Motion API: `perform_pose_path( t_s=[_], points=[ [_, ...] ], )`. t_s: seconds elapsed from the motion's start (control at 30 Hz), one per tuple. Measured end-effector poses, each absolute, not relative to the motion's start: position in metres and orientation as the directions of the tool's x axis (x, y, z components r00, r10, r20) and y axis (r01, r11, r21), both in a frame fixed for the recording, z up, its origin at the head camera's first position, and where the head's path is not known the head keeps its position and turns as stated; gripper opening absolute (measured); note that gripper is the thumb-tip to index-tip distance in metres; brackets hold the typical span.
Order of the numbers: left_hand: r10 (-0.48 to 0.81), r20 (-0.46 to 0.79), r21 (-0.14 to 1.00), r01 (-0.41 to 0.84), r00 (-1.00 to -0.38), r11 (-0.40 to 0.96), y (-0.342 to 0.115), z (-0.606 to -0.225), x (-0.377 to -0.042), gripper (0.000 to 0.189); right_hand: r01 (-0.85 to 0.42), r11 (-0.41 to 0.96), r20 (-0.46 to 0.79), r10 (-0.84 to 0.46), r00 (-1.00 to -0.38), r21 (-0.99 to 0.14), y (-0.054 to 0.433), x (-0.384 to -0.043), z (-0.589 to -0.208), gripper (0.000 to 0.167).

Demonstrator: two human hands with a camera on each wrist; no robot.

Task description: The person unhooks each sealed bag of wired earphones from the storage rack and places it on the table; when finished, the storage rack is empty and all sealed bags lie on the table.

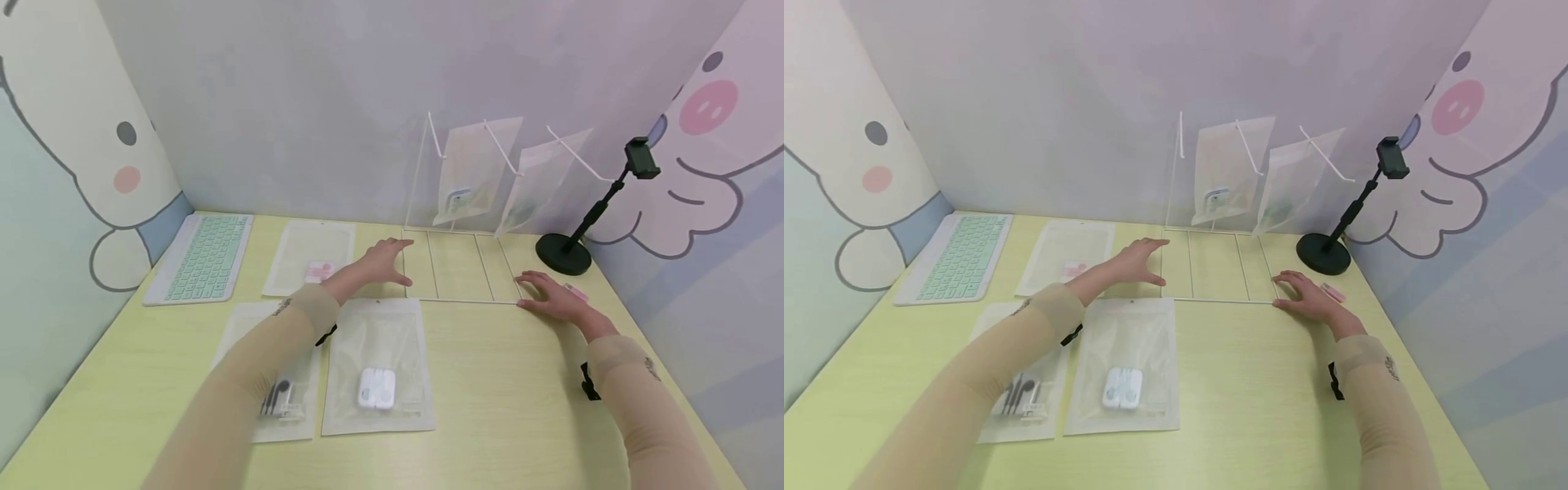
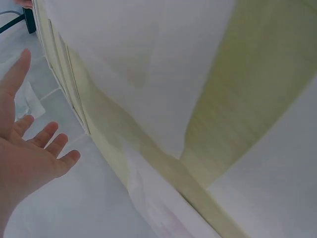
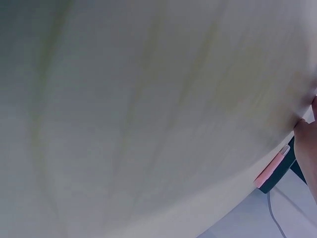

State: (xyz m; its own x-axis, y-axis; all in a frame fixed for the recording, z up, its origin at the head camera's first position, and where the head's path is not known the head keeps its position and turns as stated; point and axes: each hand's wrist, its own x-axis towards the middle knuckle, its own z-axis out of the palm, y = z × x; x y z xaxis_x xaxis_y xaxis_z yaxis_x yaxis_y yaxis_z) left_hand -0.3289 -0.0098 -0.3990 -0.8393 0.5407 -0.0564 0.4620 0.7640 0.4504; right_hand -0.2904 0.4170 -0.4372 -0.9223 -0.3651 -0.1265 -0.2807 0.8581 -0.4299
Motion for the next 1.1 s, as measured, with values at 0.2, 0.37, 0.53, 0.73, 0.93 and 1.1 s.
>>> perform_pose_path(
  t_s=[0.2,0.37,0.53,0.73,0.93,1.1],
  points=[
    [0.576,-0.136,0.385,0.492,-0.806,0.78,-0.012,-0.409,-0.335,0.099,-0.286,0.855,-0.123,-0.37,-0.921,-0.433,0.416,-0.29,-0.436,0.065],
    [0.584,-0.17,0.379,0.495,-0.794,0.782,-0.014,-0.412,-0.336,0.099,-0.285,0.863,-0.127,-0.366,-0.922,-0.417,0.419,-0.29,-0.437,0.065],
    [0.584,-0.16,0.399,0.489,-0.795,0.775,-0.019,-0.418,-0.337,0.097,-0.292,0.858,-0.116,-0.371,-0.921,-0.422,0.417,-0.29,-0.438,0.064],
    [0.592,-0.152,0.356,0.515,-0.792,0.78,-0.022,-0.428,-0.342,0.098,-0.293,0.858,-0.119,-0.373,-0.92,-0.423,0.413,-0.292,-0.44,0.064],
    [0.591,-0.152,0.338,0.52,-0.792,0.785,-0.022,-0.429,-0.343,0.098,-0.294,0.862,-0.128,-0.374,-0.918,-0.412,0.413,-0.293,-0.44,0.065],
    [0.595,-0.15,0.342,0.523,-0.79,0.781,-0.02,-0.429,-0.343,0.098,-0.315,0.876,-0.125,-0.382,-0.916,-0.367,0.411,-0.294,-0.433,0.066]
  ],
)
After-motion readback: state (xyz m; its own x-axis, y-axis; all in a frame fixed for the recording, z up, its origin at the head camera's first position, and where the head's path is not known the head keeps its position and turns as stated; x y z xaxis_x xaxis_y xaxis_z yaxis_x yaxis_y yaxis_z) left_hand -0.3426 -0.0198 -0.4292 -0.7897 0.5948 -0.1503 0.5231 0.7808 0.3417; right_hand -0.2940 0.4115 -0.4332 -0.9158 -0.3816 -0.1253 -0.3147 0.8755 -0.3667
